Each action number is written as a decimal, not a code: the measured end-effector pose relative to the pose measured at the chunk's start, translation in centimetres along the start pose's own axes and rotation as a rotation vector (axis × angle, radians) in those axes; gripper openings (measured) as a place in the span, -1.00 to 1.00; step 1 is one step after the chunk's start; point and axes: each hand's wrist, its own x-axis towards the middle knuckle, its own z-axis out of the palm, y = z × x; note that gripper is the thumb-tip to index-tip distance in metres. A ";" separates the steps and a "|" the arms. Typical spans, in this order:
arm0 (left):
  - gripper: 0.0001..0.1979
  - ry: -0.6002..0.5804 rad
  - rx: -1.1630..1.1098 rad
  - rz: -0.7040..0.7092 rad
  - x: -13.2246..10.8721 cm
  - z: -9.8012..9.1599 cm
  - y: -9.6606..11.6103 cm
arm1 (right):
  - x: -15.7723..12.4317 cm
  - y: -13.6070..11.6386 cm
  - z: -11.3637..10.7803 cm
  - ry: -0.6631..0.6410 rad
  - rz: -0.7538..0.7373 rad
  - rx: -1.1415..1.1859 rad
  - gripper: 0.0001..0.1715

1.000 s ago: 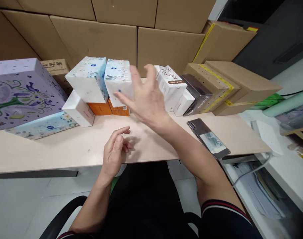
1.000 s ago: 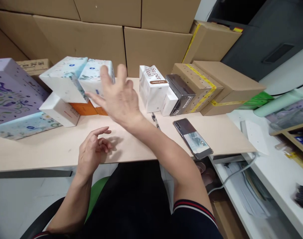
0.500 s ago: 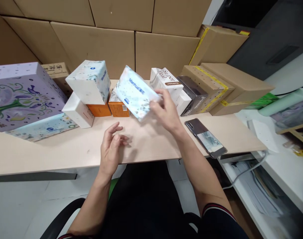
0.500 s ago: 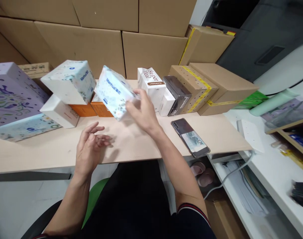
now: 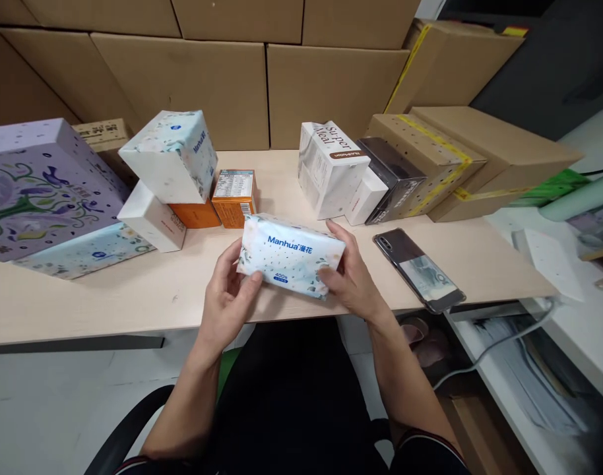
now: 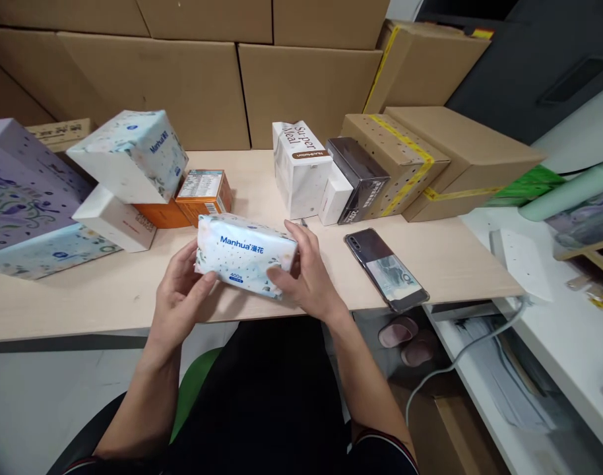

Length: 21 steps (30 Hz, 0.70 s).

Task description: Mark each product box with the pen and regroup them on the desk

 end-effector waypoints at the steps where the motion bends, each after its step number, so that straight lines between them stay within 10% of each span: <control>1: -0.42 -0.006 -0.001 0.009 0.0 0.1 0.1 | -0.3 0.0 0.3 0.034 -0.011 -0.046 0.06; 9: -0.61 0.014 -0.137 0.002 -0.2 0.2 -0.4 | -1.2 -0.7 0.6 0.118 -0.218 -0.236 0.08; 21: -0.66 0.026 -0.054 0.002 -0.2 0.5 -0.5 | -1.8 0.0 0.5 0.033 -0.086 -0.137 0.11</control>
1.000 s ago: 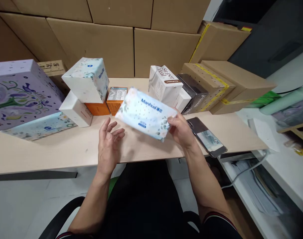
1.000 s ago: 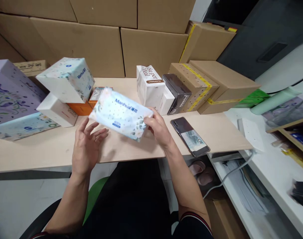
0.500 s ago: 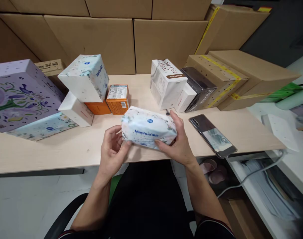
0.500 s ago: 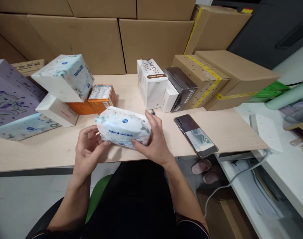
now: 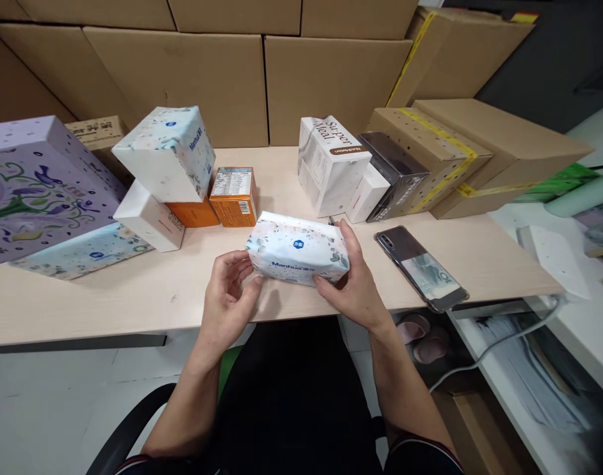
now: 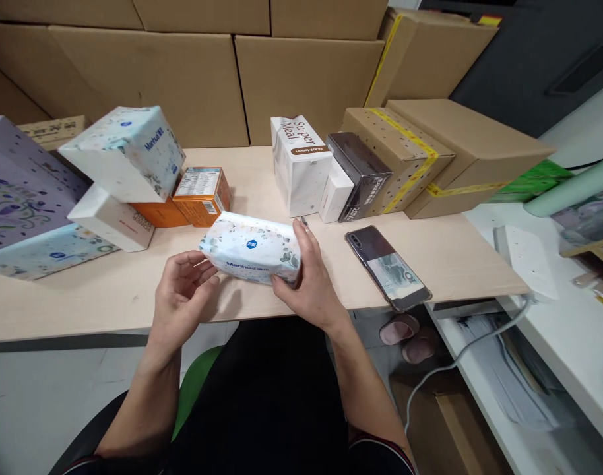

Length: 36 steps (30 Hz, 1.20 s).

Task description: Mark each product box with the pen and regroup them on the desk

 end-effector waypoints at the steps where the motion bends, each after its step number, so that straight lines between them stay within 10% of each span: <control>1: -0.65 0.000 0.001 -0.001 0.0 0.0 -0.1 | -0.1 0.1 0.0 -0.004 0.001 0.018 0.11; 12: -0.61 0.029 -0.033 0.155 -0.3 -0.8 0.0 | 0.3 -0.4 0.2 0.150 0.332 0.429 0.08; 18: -0.58 -0.018 0.123 0.083 0.0 -1.0 0.2 | 0.4 -0.3 0.0 0.076 0.267 0.428 -0.21; 24: -0.44 0.012 0.092 0.059 -0.3 -0.8 -0.2 | 0.2 0.1 0.1 -0.006 0.217 0.369 0.00; 36: -0.52 0.155 -0.119 0.190 -0.8 -1.1 -0.5 | -0.5 0.7 0.3 0.136 0.089 0.337 -0.29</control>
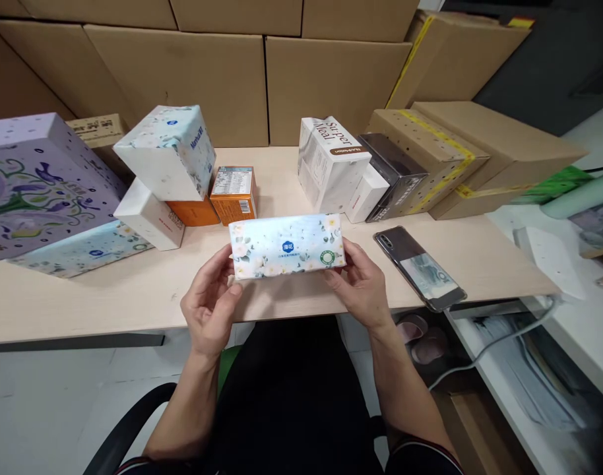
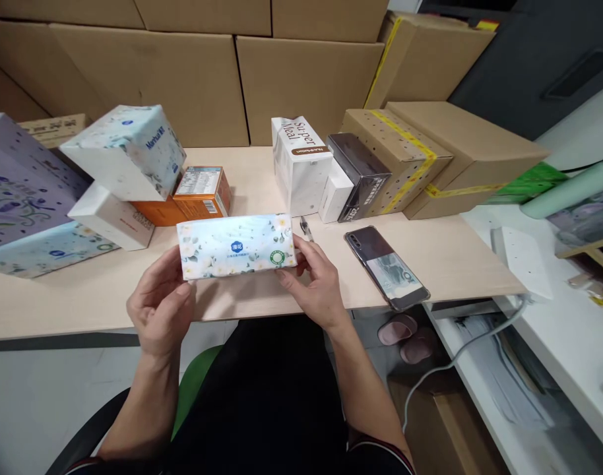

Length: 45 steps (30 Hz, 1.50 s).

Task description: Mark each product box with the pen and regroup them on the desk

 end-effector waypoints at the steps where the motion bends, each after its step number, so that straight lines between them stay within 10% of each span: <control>1: -0.52 -0.003 0.009 -0.008 0.0 0.0 0.0 | 0.0 0.1 0.0 0.010 -0.010 -0.010 -0.31; 20: -0.55 -0.067 0.145 -0.025 0.4 0.2 0.1 | 0.2 -1.2 -0.1 0.076 0.053 -0.135 -0.43; 29: -0.29 -0.180 0.178 -0.083 0.8 -0.1 -0.3 | 0.5 -0.6 -0.4 0.488 0.083 -0.121 -0.65; 38: -0.03 -0.343 0.200 -0.098 1.0 0.6 -0.8 | 3.2 -2.1 -2.5 -0.037 0.337 -1.097 -0.65; 45: -0.05 -0.322 0.207 -0.090 0.9 0.6 -0.9 | 3.5 -2.0 -2.1 -0.075 0.302 -1.194 -0.74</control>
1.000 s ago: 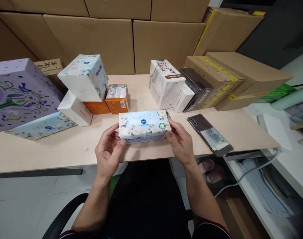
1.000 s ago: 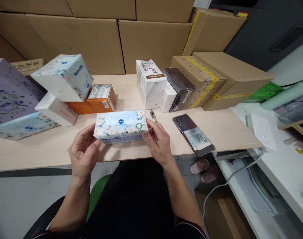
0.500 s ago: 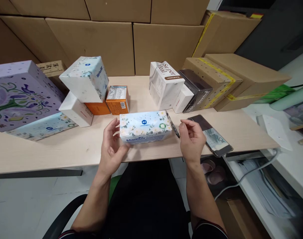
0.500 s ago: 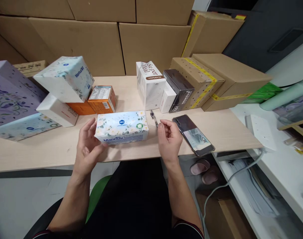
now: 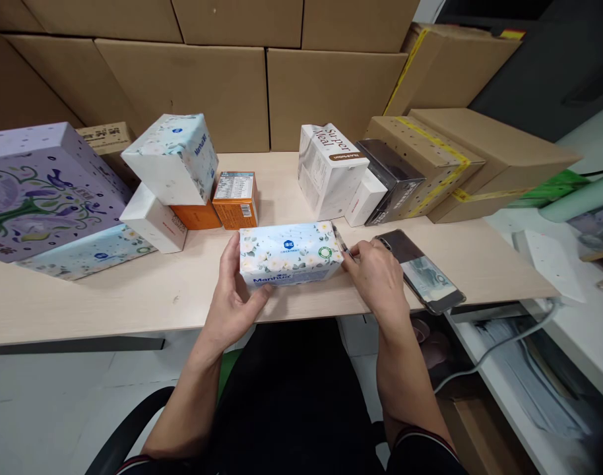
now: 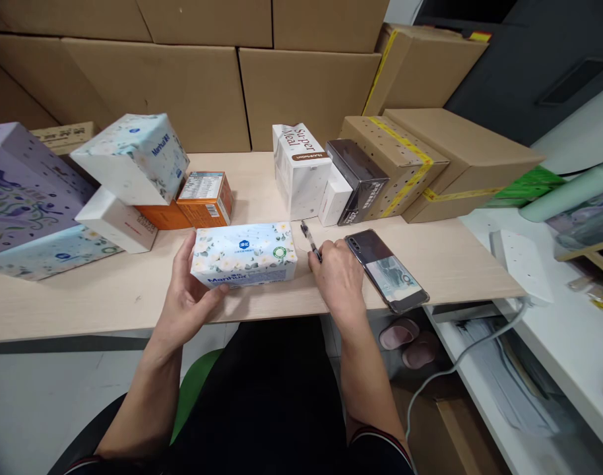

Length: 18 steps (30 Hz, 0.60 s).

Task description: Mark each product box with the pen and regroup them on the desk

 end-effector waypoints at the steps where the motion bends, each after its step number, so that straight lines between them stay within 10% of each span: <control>1: -0.05 0.003 -0.006 -0.004 0.0 0.0 0.0 | 0.1 0.1 0.2 0.002 -0.002 0.023 -0.76; 18: -0.25 -0.050 0.315 0.210 -0.3 0.1 0.8 | 0.1 -0.1 -0.9 0.690 0.151 1.453 -0.79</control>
